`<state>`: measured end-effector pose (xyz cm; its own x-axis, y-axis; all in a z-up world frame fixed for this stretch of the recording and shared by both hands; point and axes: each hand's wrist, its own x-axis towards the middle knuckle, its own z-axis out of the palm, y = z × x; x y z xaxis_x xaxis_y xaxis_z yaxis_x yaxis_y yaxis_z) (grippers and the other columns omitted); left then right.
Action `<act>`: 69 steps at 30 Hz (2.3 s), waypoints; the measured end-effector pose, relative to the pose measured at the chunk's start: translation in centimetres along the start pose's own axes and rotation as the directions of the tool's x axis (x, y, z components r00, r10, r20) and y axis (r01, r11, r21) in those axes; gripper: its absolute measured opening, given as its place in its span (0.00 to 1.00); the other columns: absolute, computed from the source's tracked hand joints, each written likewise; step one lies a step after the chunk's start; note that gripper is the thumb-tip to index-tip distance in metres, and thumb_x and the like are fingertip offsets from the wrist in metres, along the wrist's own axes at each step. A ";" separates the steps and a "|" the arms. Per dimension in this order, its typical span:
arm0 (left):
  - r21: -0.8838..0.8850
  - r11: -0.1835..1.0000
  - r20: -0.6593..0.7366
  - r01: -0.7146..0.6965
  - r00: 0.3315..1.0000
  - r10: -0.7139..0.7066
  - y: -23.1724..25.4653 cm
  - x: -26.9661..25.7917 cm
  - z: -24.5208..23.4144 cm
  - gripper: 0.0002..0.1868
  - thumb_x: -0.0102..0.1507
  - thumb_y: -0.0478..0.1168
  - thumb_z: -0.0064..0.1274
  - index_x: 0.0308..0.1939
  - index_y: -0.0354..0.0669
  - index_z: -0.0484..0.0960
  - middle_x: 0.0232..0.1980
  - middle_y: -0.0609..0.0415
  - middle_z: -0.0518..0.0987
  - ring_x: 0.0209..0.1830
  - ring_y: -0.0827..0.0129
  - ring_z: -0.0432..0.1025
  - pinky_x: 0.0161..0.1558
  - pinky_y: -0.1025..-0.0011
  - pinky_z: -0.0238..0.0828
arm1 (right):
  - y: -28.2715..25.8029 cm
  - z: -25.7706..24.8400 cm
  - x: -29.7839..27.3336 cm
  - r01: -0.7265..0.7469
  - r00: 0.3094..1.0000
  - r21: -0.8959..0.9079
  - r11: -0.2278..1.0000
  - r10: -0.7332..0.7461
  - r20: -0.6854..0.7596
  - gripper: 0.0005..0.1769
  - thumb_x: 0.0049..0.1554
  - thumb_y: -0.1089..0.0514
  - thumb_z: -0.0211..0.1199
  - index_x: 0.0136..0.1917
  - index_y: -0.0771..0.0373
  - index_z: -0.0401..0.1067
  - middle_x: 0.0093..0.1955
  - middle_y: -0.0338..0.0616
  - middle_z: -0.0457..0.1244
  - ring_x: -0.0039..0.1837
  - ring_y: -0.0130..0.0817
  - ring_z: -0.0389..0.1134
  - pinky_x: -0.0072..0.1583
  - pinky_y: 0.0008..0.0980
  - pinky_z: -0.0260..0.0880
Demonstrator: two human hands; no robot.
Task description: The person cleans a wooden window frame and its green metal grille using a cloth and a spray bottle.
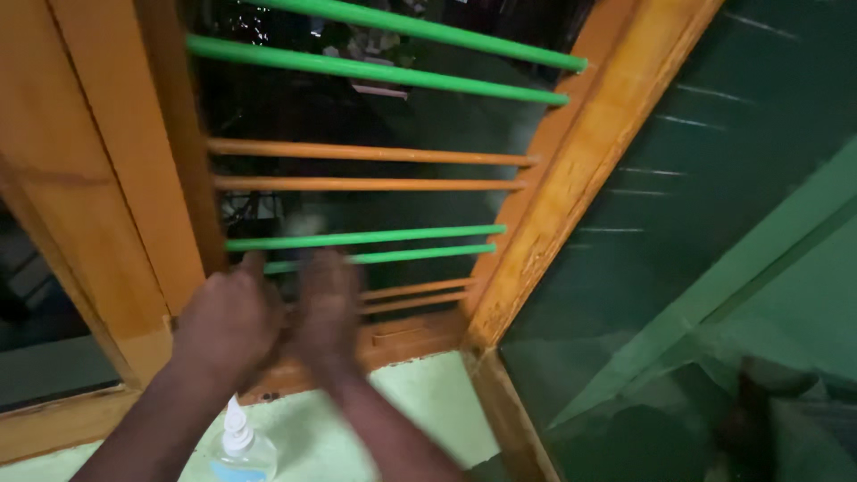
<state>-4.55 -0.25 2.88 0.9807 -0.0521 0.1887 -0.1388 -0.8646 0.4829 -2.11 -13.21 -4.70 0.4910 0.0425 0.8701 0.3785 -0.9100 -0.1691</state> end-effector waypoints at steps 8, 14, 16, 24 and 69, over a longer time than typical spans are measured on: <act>-0.085 0.995 -0.142 -0.061 0.989 0.048 0.2 -0.3 0.5 0.16 0.64 0.44 0.49 0.52 0.38 0.75 0.42 0.32 0.82 0.44 0.35 0.77 0.48 0.43 0.74 | 5.3 -2.7 2.4 0.154 0.946 -0.028 0.988 -0.139 0.295 0.15 0.63 0.64 0.56 0.63 0.63 0.72 0.63 0.52 0.67 0.63 0.47 0.67 0.64 0.49 0.67; -0.022 0.948 -0.425 -0.317 0.862 0.278 -0.5 -0.9 2.2 0.15 0.54 0.31 0.50 0.45 0.35 0.79 0.47 0.34 0.82 0.47 0.39 0.78 0.46 0.49 0.77 | 12.8 -9.8 1.7 -0.456 0.819 -0.253 0.853 0.514 0.256 0.21 0.62 0.59 0.55 0.68 0.60 0.71 0.59 0.55 0.69 0.55 0.48 0.73 0.61 0.44 0.74; -0.105 0.954 -0.275 -0.281 0.930 0.244 -1.1 -1.6 1.8 0.17 0.56 0.33 0.51 0.50 0.38 0.80 0.45 0.35 0.83 0.45 0.42 0.79 0.48 0.51 0.77 | 13.6 -10.8 0.1 -0.310 0.943 -0.184 0.933 0.326 0.062 0.22 0.57 0.64 0.57 0.64 0.66 0.75 0.55 0.61 0.70 0.54 0.54 0.73 0.59 0.48 0.71; -0.085 0.951 0.059 -0.296 0.952 0.301 -4.3 1.7 6.0 0.24 0.56 0.33 0.51 0.57 0.38 0.78 0.43 0.37 0.83 0.46 0.45 0.79 0.49 0.55 0.78 | 16.6 -8.2 -0.7 -0.001 0.983 -0.328 0.945 0.061 0.173 0.20 0.49 0.63 0.60 0.55 0.67 0.77 0.53 0.60 0.70 0.52 0.59 0.72 0.57 0.53 0.70; 0.045 0.998 0.296 -0.051 0.955 0.035 -2.0 2.5 5.8 0.29 0.62 0.58 0.44 0.49 0.36 0.85 0.50 0.35 0.83 0.55 0.44 0.77 0.60 0.54 0.74 | 3.0 4.2 -5.3 -0.229 0.972 0.347 0.910 0.192 0.138 0.12 0.47 0.64 0.63 0.47 0.65 0.76 0.54 0.56 0.68 0.59 0.53 0.68 0.55 0.47 0.71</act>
<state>-0.99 -1.53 -2.52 0.9720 -0.2283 -0.0559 -0.1824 -0.8826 0.4333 -0.29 -14.42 -11.80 0.6578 -0.0763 0.7493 0.5044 -0.6943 -0.5134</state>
